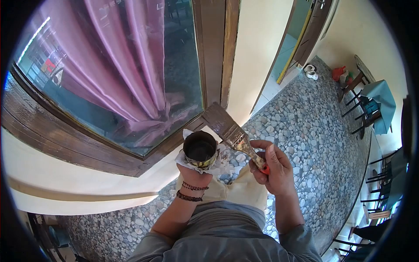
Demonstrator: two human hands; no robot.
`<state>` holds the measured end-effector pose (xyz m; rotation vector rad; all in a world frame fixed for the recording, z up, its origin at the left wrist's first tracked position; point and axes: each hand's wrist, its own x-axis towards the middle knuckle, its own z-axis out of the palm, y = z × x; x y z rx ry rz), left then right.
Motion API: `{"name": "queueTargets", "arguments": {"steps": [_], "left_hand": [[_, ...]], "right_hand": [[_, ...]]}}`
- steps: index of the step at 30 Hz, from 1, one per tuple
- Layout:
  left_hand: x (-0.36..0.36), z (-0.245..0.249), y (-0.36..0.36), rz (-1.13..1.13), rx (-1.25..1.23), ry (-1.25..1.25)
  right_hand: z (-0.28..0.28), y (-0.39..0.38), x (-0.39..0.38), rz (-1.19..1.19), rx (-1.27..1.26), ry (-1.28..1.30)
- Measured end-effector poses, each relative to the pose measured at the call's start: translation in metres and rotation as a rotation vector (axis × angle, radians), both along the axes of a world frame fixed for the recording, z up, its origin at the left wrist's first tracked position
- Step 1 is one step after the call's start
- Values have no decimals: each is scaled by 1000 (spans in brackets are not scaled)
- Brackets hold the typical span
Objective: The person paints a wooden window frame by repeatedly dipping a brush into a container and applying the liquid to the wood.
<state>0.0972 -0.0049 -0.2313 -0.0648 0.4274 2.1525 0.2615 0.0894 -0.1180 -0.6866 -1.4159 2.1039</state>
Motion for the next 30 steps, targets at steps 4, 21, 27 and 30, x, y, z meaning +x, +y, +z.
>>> {"name": "queueTargets", "arguments": {"steps": [4,21,27,30], "left_hand": [[1,-2,-3,-34,64,-72],[9,-5,-4,-106,36,-184],[10,-15,-5,-2,-246,333],[8,-7,-4,-104,32,-124]], "right_hand": [[12,10,4,89,74,-1],[17,15,5,108,117,143],[16,20,2,32,22,252],[13,24,-1,8,-61,309]]}}
